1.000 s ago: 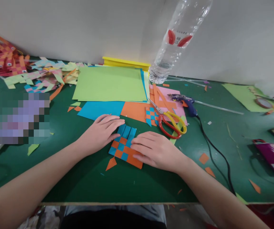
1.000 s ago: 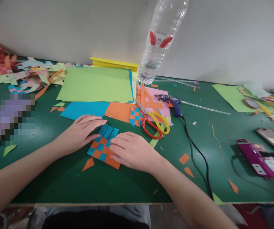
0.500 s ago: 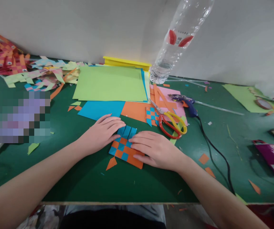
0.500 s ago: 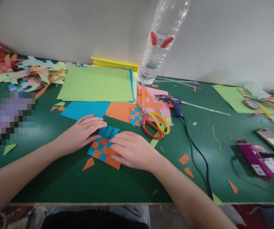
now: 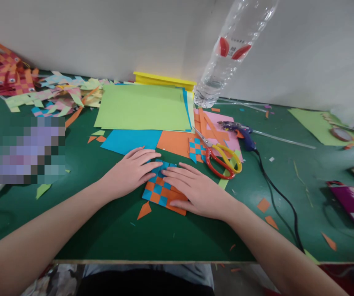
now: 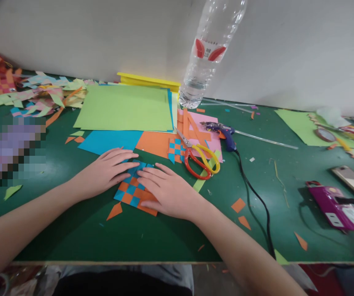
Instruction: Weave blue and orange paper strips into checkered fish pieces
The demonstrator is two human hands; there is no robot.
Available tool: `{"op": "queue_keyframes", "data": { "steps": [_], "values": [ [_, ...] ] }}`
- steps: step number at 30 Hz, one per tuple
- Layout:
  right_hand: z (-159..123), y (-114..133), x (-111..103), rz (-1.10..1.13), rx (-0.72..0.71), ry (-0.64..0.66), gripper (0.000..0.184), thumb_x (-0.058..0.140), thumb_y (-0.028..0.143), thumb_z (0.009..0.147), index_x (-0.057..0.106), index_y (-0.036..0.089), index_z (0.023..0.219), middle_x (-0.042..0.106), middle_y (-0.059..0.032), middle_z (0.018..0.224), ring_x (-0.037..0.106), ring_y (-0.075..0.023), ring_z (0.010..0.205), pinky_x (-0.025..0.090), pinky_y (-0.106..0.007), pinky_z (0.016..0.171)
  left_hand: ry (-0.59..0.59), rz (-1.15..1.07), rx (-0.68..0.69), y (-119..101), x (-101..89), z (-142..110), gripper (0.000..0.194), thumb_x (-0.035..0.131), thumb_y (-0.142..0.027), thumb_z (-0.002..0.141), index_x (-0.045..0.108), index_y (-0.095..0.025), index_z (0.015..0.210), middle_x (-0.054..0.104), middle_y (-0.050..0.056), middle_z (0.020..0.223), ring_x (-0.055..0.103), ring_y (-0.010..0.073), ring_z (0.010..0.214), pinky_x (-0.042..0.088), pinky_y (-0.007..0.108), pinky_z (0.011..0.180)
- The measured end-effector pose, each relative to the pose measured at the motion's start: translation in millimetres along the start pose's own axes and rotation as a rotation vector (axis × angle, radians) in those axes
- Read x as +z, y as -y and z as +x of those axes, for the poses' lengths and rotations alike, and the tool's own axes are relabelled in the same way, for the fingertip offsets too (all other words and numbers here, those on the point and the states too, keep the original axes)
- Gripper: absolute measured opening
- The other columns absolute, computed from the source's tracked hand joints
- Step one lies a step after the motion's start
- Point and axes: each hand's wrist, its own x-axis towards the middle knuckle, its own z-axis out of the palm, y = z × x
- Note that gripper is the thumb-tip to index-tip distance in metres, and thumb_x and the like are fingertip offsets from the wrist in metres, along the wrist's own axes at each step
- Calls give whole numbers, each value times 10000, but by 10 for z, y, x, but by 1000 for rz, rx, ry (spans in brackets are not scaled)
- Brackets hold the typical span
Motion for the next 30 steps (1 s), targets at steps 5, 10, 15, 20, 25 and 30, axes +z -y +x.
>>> {"op": "queue_keyframes", "data": {
  "steps": [5,10,15,20,25,30],
  "values": [
    [-4,1,-8,8,-5,-22,545,444,505,941,567,99,1283,548,-121,1402,462,-229,1340,295,-478,1171,13,0,-8,-8,-18,-3,286,444,-291,998,572,-184,1230,554,95,1349,435,248,1307,359,479,1102],
    [-15,2,-3,-5,-5,-27,521,428,499,950,561,130,1294,547,-108,1407,464,-225,1337,294,-491,1167,11,3,-29,-7,-11,-16,316,440,-314,1000,521,-180,1274,551,95,1350,430,245,1312,355,466,1103],
    [-32,0,2,-15,-16,-27,503,412,490,959,541,163,1319,534,-89,1423,454,-227,1343,282,-497,1168,36,-11,-72,-5,-6,-25,351,421,-351,1004,500,-167,1292,539,107,1369,412,260,1334,336,472,1111],
    [-26,-5,-7,-18,-7,-52,517,406,499,959,543,141,1306,557,-95,1400,472,-224,1326,270,-500,1174,41,-5,-72,-8,-7,-19,358,401,-378,1008,515,-166,1272,540,107,1368,414,261,1331,340,470,1105],
    [-23,-16,6,-23,0,-43,510,405,488,962,530,150,1323,544,-83,1414,455,-227,1340,265,-506,1176,27,4,-84,-21,-14,-11,420,376,-409,1010,491,-131,1303,548,130,1357,432,267,1313,355,470,1093],
    [-15,-13,11,-25,6,-71,520,445,469,951,505,146,1355,557,-89,1400,449,-229,1347,251,-524,1179,22,9,-78,-14,-13,-19,404,382,-407,1008,527,-128,1260,553,134,1345,434,276,1307,359,475,1088]
  ]
}}
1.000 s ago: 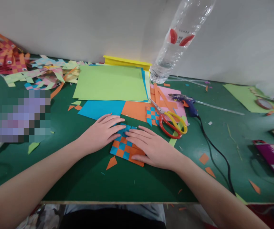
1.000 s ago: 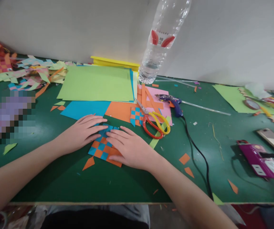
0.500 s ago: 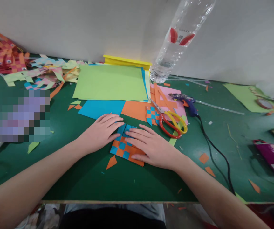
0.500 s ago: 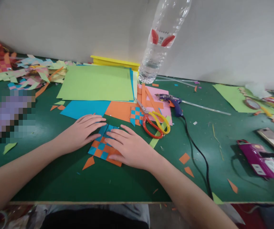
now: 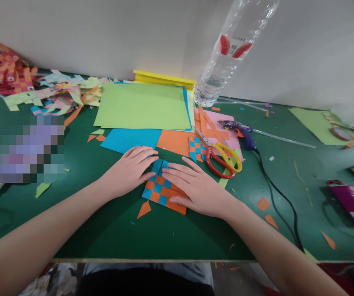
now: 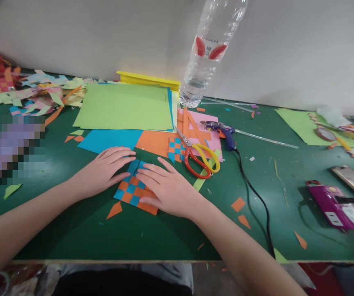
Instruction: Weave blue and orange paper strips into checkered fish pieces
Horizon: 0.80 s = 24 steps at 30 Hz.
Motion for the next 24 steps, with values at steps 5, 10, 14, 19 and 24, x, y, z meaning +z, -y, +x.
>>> {"op": "queue_keyframes", "data": {
  "steps": [5,10,14,19,24],
  "values": [
    [9,3,-13,33,15,12,517,436,473,953,503,160,1359,561,-85,1397,458,-222,1341,257,-513,1178,-7,-15,-9,5,7,0,356,397,-365,1008,537,-157,1262,552,122,1343,432,269,1308,360,484,1088],
    [4,-3,-9,43,19,20,521,428,471,957,496,151,1363,550,-86,1407,444,-223,1352,243,-528,1180,1,-14,6,-1,1,12,343,408,-350,1005,540,-167,1264,543,119,1348,421,278,1313,370,496,1080],
    [3,-4,-4,45,23,26,530,425,472,958,498,134,1359,542,-90,1414,439,-231,1356,237,-533,1182,3,-7,8,-6,-7,8,370,412,-354,1003,513,-148,1293,537,125,1353,424,281,1306,371,487,1082],
    [9,-3,-12,53,19,18,518,458,457,949,504,144,1359,558,-89,1398,451,-232,1348,257,-539,1173,14,-32,-33,-13,-7,10,419,390,-403,1004,486,-142,1317,533,135,1362,428,285,1307,368,492,1084],
    [11,-8,-15,62,29,31,521,410,481,963,508,151,1355,544,-81,1411,439,-223,1356,233,-525,1185,8,-45,-20,-2,-3,16,370,399,-385,1003,528,-169,1275,532,123,1358,421,286,1309,375,504,1078]
  ]
}}
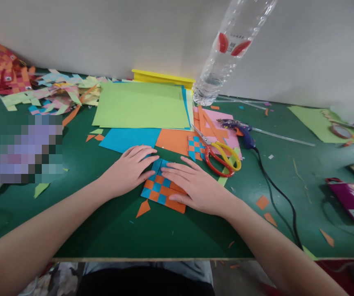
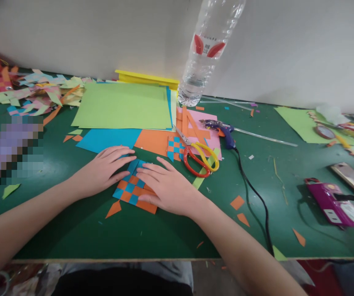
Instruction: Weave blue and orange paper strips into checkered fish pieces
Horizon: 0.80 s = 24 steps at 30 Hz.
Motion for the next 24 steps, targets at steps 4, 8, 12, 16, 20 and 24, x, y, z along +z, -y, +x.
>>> {"op": "queue_keyframes", "data": {
  "steps": [4,8,12,16,20,24],
  "values": [
    [3,0,2,-1,0,9,524,396,479,969,500,143,1357,536,-79,1419,435,-222,1359,222,-523,1189,-15,16,17,9,11,-8,357,410,-364,1002,537,-171,1274,528,122,1356,421,290,1303,389,508,1065],
    [-1,4,-2,7,5,4,513,400,472,970,502,146,1353,543,-78,1413,438,-219,1357,227,-527,1187,-10,15,21,4,8,-10,349,422,-354,999,542,-169,1269,529,125,1355,423,296,1302,390,510,1064],
    [-3,6,-10,17,10,7,512,395,481,970,498,163,1358,544,-72,1414,437,-217,1357,223,-520,1189,-8,-4,8,-19,-12,4,395,427,-349,997,455,-160,1343,519,128,1379,423,281,1313,372,495,1084],
    [4,4,-13,16,11,12,531,383,490,970,498,143,1355,551,-76,1407,439,-220,1354,209,-513,1194,-19,1,41,-40,-25,21,420,434,-313,998,380,-168,1389,531,117,1375,425,246,1320,336,462,1115],
    [-1,1,-11,8,5,14,531,376,485,973,491,140,1361,542,-73,1417,433,-218,1356,196,-504,1199,-13,18,56,-41,-24,22,407,454,-299,994,393,-167,1374,559,113,1341,455,236,1296,326,467,1117],
    [-13,0,-10,18,3,12,525,394,484,967,495,150,1360,543,-77,1416,429,-217,1360,215,-514,1192,-16,17,52,-35,-20,13,403,484,-289,982,409,-164,1358,571,107,1323,463,235,1285,326,457,1115]
  ]
}}
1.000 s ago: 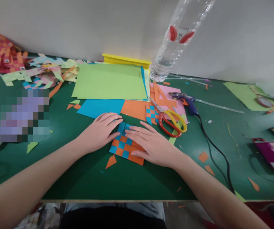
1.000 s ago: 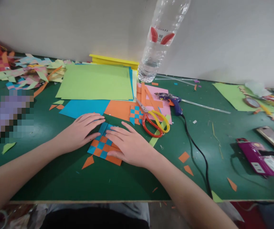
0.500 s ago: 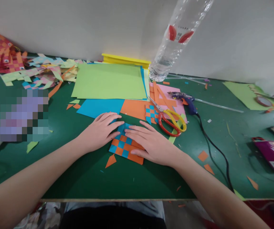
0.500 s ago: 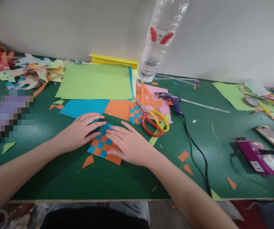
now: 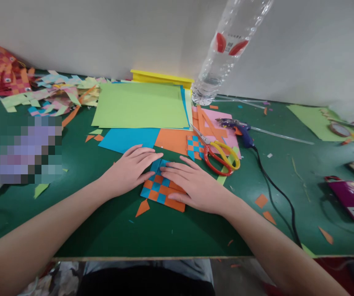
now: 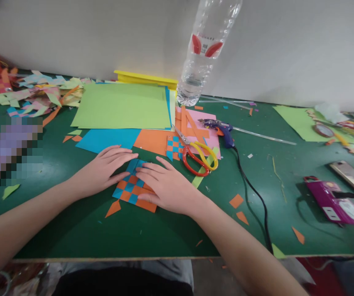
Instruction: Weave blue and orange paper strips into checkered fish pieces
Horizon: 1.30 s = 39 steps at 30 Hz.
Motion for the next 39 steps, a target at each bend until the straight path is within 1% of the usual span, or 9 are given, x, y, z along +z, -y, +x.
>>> {"op": "queue_keyframes", "data": {
  "steps": [6,11,17,22,28,33,39],
  "values": [
    [4,3,-1,1,2,-2,511,400,476,966,497,164,1359,544,-73,1415,434,-211,1357,206,-504,1195,-21,-2,29,14,18,3,369,490,-285,980,435,-176,1328,598,96,1277,496,231,1246,331,456,1104],
    [5,7,-1,-5,4,12,528,386,481,971,490,143,1363,538,-73,1421,426,-213,1361,194,-502,1199,-25,-4,36,28,13,-6,349,513,-269,969,464,-167,1299,610,101,1243,513,233,1226,331,454,1096],
    [5,2,3,5,5,-5,518,418,476,960,495,157,1361,549,-82,1410,426,-215,1362,236,-506,1182,-47,-8,52,37,29,-7,325,507,-283,973,475,-173,1277,620,94,1218,525,230,1212,331,452,1093],
    [7,5,0,-7,4,2,521,392,481,968,501,144,1350,548,-83,1411,431,-214,1356,230,-494,1186,-62,-8,63,36,35,-5,321,508,-270,973,470,-181,1280,626,87,1204,539,227,1193,341,466,1086],
    [19,5,0,-15,10,19,527,367,492,974,516,135,1332,549,-75,1411,425,-216,1359,217,-484,1193,-49,-9,65,20,24,-19,323,488,-246,980,462,-189,1297,630,89,1202,554,226,1176,344,476,1085],
    [17,-3,-2,-21,7,12,513,379,484,972,522,142,1327,552,-77,1408,435,-218,1353,235,-482,1186,-35,-26,30,12,14,-10,366,482,-251,981,421,-187,1337,599,100,1283,522,222,1232,331,466,1105],
    [15,9,-7,-11,8,7,514,385,478,971,521,136,1329,557,-87,1402,437,-217,1352,237,-483,1185,-48,2,32,27,31,-5,346,478,-280,984,448,-184,1315,620,99,1248,533,224,1220,327,460,1104]
  ]
}}
